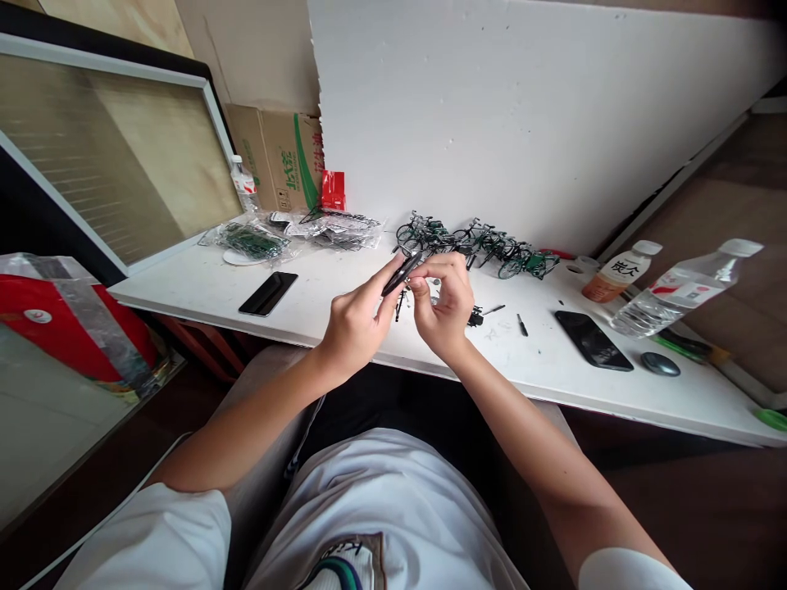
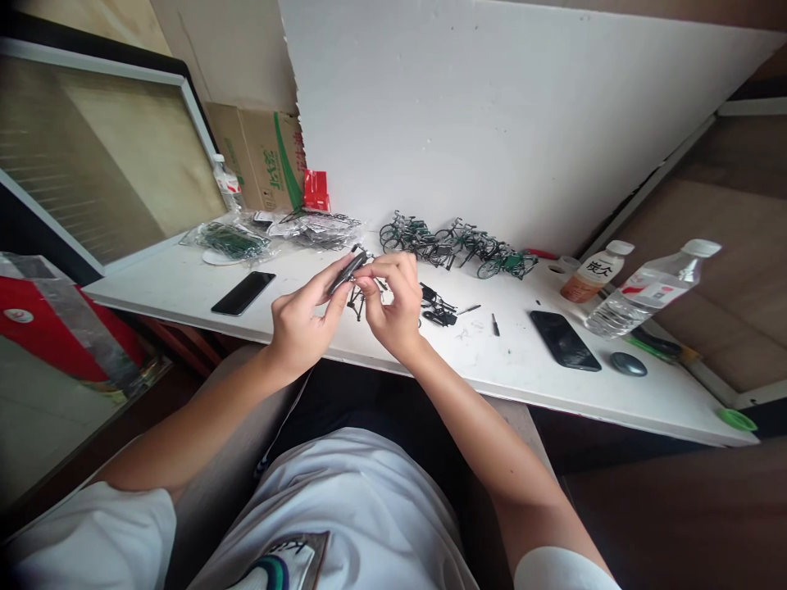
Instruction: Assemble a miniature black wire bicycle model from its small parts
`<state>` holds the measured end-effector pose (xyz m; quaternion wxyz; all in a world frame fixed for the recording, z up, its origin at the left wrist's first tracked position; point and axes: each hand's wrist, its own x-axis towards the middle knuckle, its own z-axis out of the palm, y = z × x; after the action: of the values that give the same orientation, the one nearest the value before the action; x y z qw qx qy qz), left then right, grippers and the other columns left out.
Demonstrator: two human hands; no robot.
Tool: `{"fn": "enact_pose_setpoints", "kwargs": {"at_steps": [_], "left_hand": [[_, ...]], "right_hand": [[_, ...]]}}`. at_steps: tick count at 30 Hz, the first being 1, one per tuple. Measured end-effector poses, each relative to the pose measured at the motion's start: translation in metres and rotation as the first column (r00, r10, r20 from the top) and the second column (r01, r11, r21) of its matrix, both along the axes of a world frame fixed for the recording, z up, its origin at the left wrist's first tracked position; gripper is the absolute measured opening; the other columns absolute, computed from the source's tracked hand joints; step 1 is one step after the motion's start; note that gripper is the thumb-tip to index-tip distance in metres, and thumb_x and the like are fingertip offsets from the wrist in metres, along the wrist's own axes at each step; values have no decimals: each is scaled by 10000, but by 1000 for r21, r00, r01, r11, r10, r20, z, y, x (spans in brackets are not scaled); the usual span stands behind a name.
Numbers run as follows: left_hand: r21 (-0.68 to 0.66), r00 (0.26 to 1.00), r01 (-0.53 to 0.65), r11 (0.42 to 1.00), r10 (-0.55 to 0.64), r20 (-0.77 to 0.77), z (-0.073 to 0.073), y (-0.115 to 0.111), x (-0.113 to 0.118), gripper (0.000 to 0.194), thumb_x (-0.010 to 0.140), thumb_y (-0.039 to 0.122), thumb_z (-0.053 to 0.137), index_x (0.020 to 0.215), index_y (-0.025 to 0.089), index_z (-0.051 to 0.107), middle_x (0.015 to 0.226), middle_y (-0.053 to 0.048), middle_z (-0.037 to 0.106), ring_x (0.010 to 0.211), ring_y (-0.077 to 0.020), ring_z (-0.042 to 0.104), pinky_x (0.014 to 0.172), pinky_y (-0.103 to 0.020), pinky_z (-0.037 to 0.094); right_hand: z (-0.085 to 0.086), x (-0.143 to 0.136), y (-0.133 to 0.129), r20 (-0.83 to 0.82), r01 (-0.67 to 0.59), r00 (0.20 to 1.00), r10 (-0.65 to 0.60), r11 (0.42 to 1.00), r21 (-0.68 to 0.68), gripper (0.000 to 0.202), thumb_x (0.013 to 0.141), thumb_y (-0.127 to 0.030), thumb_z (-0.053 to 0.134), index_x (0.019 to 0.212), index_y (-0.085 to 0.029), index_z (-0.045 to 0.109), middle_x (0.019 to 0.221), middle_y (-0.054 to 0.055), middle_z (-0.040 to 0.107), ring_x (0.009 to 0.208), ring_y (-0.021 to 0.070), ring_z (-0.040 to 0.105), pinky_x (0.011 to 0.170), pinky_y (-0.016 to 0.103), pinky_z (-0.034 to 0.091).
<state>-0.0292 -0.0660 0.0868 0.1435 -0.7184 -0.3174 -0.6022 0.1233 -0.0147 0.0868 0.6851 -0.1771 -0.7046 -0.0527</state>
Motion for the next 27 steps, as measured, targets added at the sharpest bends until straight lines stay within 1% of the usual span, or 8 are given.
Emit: {"fn": "enact_pose_setpoints", "kwargs": {"at_steps": [2,6,9,13,19,23,27], "left_hand": [[8,1000,-13,1000,13,0,0,0,0,402,1106,246,596,1498,187,661,1369,-107,780,1136,-213,820,1026,-241,656],[19,999,-48,999,48,-4,-3,0,1,395,1105,253,600,1486,182,673,1342,-101,793,1078,-204,835,987,-233,668],[3,999,-54,999,54,-6,-4,0,2,402,1109,277,594,1495,193,671,1336,-94,797,1046,-199,841,964,-233,677],[16,999,-44,999,45,-14,-4,0,3,411,1109,266,591,1509,196,658,1351,-92,791,1086,-202,833,995,-242,671],[21,1000,-16,1000,17,-22,-2,-1,1,417,1105,239,592,1516,193,646,1378,-102,777,1131,-211,821,1026,-253,664],[3,998,-57,998,58,-18,-1,-1,1,404,1111,266,585,1502,189,657,1367,-101,782,1125,-216,823,1021,-260,667],[15,998,-63,998,63,-14,-2,-1,3,394,1113,275,585,1487,188,669,1346,-94,793,1100,-205,830,1000,-247,672]], "right_hand": [[0,0,0,5,18,1000,-18,1000,8,228,1120,-400,559,992,-242,661,889,49,641,883,231,631,838,435,522],[-2,-3,0,-13,18,1000,-17,998,56,173,1121,-338,561,1009,-244,654,899,43,642,869,217,633,815,413,521],[-4,-3,1,-20,47,999,-45,996,75,176,1125,-334,551,1011,-248,654,902,43,634,871,218,635,805,410,528],[-4,-1,2,-10,73,997,-73,994,78,208,1129,-356,539,991,-250,652,887,43,620,861,222,629,805,416,530],[1,1,-2,6,50,999,-51,996,74,183,1117,-338,569,984,-248,658,876,45,637,855,226,628,807,421,516],[-1,0,-3,21,83,996,-84,994,64,170,1116,-353,566,1019,-251,660,878,45,646,860,235,632,846,444,511],[-2,-1,-2,11,45,999,-46,997,56,189,1122,-352,547,1004,-245,649,885,47,637,869,232,629,830,430,507]]}}
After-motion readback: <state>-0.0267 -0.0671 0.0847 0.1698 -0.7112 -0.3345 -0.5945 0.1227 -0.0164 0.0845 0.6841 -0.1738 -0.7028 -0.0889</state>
